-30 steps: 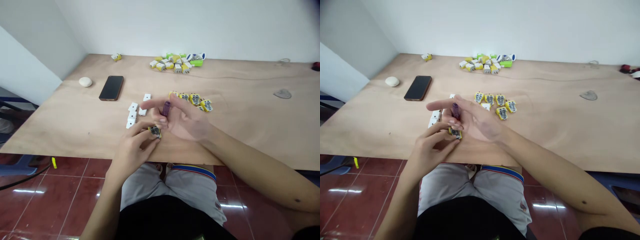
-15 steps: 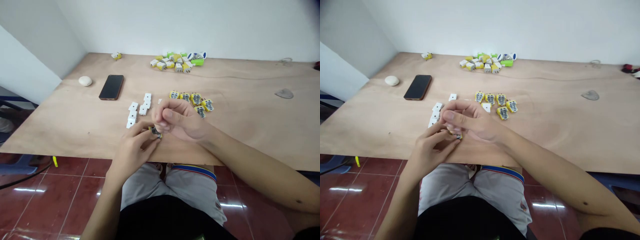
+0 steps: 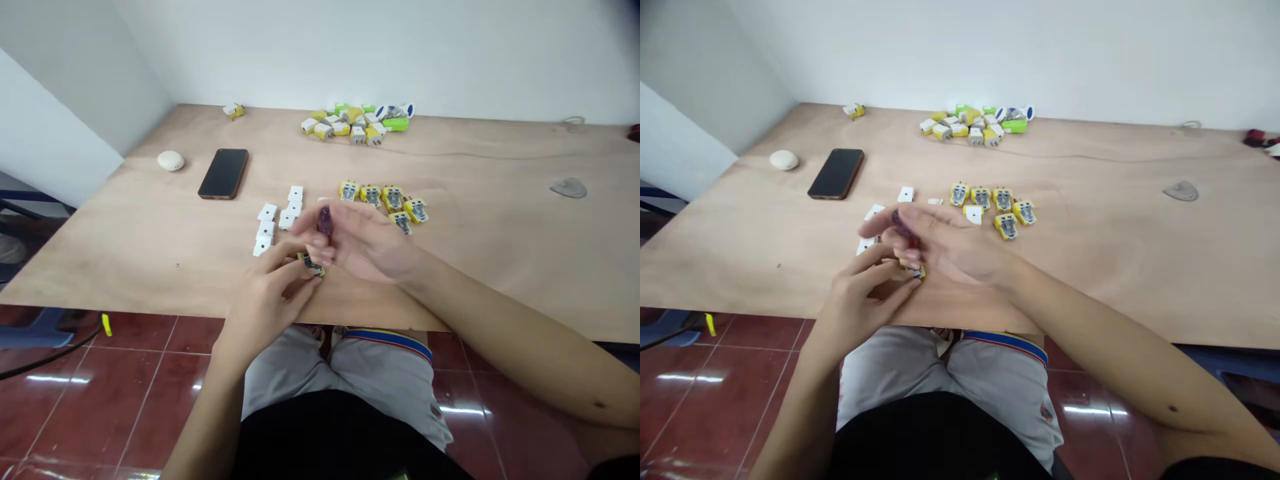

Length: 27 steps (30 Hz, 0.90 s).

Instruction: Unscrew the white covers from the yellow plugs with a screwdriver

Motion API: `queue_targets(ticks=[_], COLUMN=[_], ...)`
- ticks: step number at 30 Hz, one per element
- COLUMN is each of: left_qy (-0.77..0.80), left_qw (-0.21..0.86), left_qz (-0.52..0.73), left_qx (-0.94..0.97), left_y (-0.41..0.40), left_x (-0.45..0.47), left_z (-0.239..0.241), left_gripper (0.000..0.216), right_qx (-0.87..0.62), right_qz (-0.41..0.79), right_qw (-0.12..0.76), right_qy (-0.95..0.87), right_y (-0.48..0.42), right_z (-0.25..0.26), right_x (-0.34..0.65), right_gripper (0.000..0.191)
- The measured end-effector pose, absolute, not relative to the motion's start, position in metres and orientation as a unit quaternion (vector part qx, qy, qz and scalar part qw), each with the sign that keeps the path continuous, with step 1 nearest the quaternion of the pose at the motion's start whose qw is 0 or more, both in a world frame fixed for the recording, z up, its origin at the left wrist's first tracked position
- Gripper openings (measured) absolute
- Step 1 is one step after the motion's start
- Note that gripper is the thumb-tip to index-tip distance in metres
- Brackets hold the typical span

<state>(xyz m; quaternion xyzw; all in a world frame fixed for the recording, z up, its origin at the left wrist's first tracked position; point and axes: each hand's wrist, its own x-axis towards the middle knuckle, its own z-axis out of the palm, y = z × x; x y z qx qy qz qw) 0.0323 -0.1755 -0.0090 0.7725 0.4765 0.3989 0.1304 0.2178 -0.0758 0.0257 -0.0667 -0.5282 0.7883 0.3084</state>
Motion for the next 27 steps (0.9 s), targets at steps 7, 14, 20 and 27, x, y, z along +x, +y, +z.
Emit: queue_targets(ticks=[7, 14, 20, 27], left_qy=[0.472, 0.478, 0.478, 0.497], left_qw=[0.136, 0.128, 0.138, 0.138], left_qz=[0.397, 0.4, 0.393, 0.386], left_qx=[0.775, 0.772, 0.773, 0.765], left_y=[-0.1751, -0.1757, -0.1756, -0.1761], left_x=[0.0319, 0.0322, 0.0318, 0.0324], left_z=[-0.0089, -0.0094, -0.0096, -0.0087], left_gripper=[0.006, 0.007, 0.004, 0.002], right_qx=[-0.073, -0.013, -0.047, 0.001], right_qz=[0.793, 0.764, 0.772, 0.696], right_qw=[0.323, 0.337, 0.343, 0.384], right_qy=[-0.511, -0.55, -0.533, -0.607], right_y=[-0.0774, -0.0752, -0.0738, -0.073], right_z=[0.0232, 0.0195, 0.022, 0.0176], right_x=[0.2164, 0.2157, 0.2186, 0.2179], right_gripper=[0.044, 0.033, 0.041, 0.031])
